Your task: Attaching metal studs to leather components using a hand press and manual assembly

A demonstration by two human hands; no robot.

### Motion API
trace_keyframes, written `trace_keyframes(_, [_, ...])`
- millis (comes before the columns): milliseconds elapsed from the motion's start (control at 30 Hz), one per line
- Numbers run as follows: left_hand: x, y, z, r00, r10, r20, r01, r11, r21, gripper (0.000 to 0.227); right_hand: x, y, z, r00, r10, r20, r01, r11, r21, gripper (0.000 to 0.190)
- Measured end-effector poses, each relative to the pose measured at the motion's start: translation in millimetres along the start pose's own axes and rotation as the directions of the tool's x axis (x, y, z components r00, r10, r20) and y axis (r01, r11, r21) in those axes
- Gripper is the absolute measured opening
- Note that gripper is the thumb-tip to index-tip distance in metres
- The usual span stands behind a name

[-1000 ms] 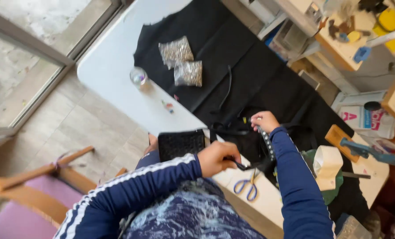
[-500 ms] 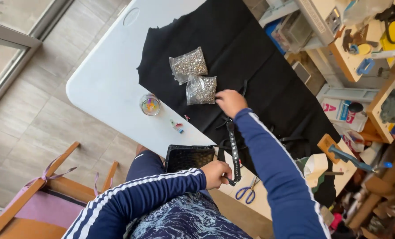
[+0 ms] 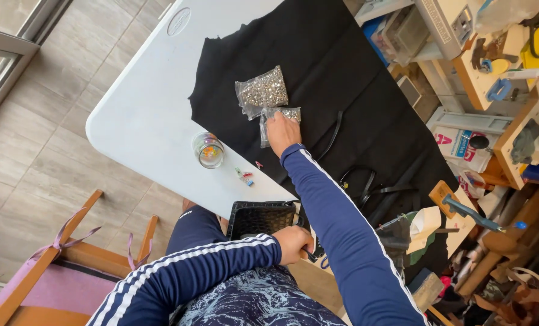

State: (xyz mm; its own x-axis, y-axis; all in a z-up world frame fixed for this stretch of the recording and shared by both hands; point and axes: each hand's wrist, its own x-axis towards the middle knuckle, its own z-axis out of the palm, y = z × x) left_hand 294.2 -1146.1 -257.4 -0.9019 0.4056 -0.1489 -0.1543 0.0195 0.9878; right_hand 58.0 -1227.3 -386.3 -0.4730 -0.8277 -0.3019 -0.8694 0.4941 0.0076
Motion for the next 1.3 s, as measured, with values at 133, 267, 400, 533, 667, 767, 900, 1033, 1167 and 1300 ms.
trace_keyframes(133, [2.7, -3.3, 2.1, 1.000, -0.005, -0.005, 0.005, 1.000, 0.011, 0.016, 8.6, 3.9, 30.8, 0.996, -0.092, -0.016, 0.092, 0.996, 0.012, 0.017])
trace_keyframes(267, [2.7, 0.4, -3.4, 1.000, -0.017, -0.005, 0.017, 1.000, 0.011, 0.015, 10.5, -0.1, 13.2, 0.997, -0.071, 0.017, 0.073, 0.988, -0.139, 0.016])
trace_keyframes(400, [4.1, 5.4, -5.4, 1.000, -0.022, 0.000, 0.022, 0.999, 0.026, 0.015, 14.8, 3.7, 3.6, 0.997, -0.057, 0.055, 0.070, 0.955, -0.288, 0.017])
trace_keyframes(533, [5.8, 1.3, -3.9, 1.000, -0.019, -0.001, 0.019, 1.000, 0.006, 0.016, 16.5, -2.5, -7.1, 0.998, -0.027, 0.062, 0.046, 0.943, -0.330, 0.018])
trace_keyframes(667, [2.7, 4.9, -8.4, 1.000, -0.029, -0.001, 0.029, 0.999, -0.016, 0.016, 12.9, -6.9, -5.8, 0.988, -0.042, -0.148, -0.018, 0.925, -0.379, 0.015])
trace_keyframes(767, [1.4, 5.4, -11.1, 0.999, -0.029, 0.013, 0.029, 0.999, -0.019, 0.016, 10.7, -2.7, -0.2, 0.985, -0.043, -0.170, -0.024, 0.927, -0.376, 0.016])
trace_keyframes(900, [-1.8, 7.9, -14.4, 1.000, -0.022, 0.020, 0.023, 0.999, -0.036, 0.014, 10.9, 8.2, 18.8, 0.991, -0.004, -0.135, -0.024, 0.979, -0.202, 0.020])
trace_keyframes(1033, [0.0, -1.5, -9.8, 1.000, -0.011, -0.001, 0.011, 1.000, 0.002, 0.014, 17.7, 10.8, -19.6, 0.952, 0.235, 0.197, -0.240, 0.971, 0.001, 0.017])
trace_keyframes(1167, [1.8, 0.7, -17.2, 1.000, -0.003, -0.008, 0.002, 1.000, -0.011, 0.016, 8.0, 9.7, -58.1, 0.880, 0.391, 0.269, -0.457, 0.852, 0.255, 0.008])
trace_keyframes(1300, [13.2, -8.8, -22.6, 0.993, -0.119, -0.022, 0.114, 0.980, -0.161, 0.038, -43.1, 35.2, -107.6, 0.912, 0.226, -0.341, 0.085, 0.711, 0.698, 0.016])
